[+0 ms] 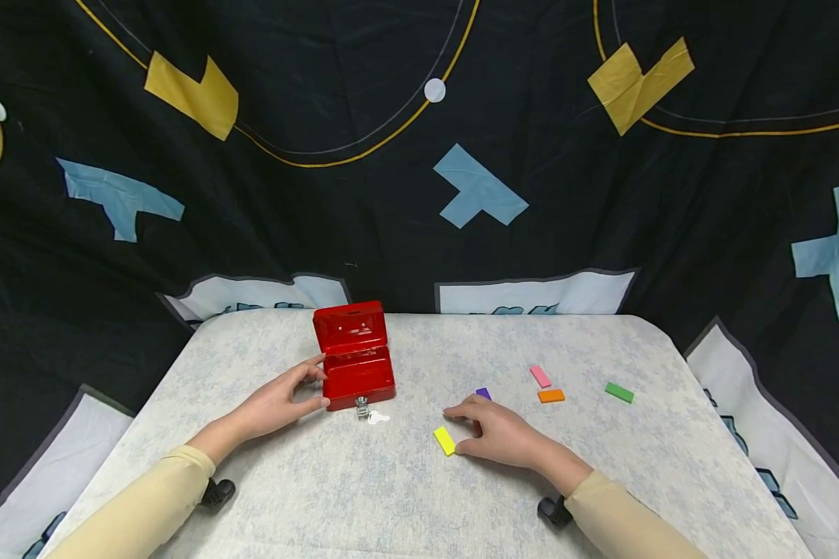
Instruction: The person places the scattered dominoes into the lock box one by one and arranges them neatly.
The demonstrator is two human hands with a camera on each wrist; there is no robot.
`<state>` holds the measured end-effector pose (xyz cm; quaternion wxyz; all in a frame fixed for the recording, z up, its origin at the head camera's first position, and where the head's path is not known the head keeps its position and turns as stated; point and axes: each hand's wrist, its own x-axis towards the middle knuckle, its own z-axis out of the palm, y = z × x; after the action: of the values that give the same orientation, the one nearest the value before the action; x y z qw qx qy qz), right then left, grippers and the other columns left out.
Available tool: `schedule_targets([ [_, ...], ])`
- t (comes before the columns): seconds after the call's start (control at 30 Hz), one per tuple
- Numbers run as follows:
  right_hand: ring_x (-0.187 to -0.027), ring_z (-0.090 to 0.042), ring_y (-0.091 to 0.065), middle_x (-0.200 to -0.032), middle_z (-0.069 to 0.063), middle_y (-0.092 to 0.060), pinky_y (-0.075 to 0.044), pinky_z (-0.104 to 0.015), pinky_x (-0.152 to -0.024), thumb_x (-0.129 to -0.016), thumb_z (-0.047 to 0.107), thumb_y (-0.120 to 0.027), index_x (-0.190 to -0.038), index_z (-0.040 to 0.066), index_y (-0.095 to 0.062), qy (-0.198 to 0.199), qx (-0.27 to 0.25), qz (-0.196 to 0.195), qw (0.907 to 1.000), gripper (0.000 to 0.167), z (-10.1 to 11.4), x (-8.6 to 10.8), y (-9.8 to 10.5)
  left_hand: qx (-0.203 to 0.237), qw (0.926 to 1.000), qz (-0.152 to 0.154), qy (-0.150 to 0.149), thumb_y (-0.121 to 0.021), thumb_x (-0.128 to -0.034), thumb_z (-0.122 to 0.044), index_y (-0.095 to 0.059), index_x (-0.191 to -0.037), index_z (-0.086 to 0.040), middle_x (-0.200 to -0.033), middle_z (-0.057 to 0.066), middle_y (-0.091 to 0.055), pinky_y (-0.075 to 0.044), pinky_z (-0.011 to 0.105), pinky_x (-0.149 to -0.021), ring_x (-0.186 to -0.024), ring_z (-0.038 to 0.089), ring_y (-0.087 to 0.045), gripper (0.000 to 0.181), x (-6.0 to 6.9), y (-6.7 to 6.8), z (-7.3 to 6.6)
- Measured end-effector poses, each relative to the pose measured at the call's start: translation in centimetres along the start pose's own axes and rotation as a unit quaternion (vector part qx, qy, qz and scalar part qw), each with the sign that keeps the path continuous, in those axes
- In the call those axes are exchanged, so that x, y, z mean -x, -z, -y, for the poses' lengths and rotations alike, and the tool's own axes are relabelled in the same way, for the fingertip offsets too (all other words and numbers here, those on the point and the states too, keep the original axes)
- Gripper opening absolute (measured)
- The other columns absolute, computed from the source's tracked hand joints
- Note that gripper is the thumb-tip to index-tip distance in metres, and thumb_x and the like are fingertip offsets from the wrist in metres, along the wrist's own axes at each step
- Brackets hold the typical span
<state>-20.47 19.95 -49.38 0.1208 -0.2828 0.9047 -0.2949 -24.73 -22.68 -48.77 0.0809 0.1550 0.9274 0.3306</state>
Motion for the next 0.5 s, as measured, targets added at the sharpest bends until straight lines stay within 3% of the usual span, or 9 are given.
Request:
schedule_targets([
  [0.5, -0.083, -0.01, -0.049, -0.116, 0.008, -0.052, -0.044, -0.026, -0.067, -0.091, 0.033, -0.079, -0.139, 0.028, -0.065, 0.001, -0.016, 0.017, 0.9997, 0.05, -0.25, -0.34, -0.32, 0.007, 0.9999, -0.006, -0.006, -0.074, -0.0918, -0.05, -0.054, -0.118, -0.032, -0.166, -0.008, -0.03, -0.041, 0.056, -0.11, -0.135, 0.021, -0.052, 0.037, -0.04, -0.16, 0.16],
])
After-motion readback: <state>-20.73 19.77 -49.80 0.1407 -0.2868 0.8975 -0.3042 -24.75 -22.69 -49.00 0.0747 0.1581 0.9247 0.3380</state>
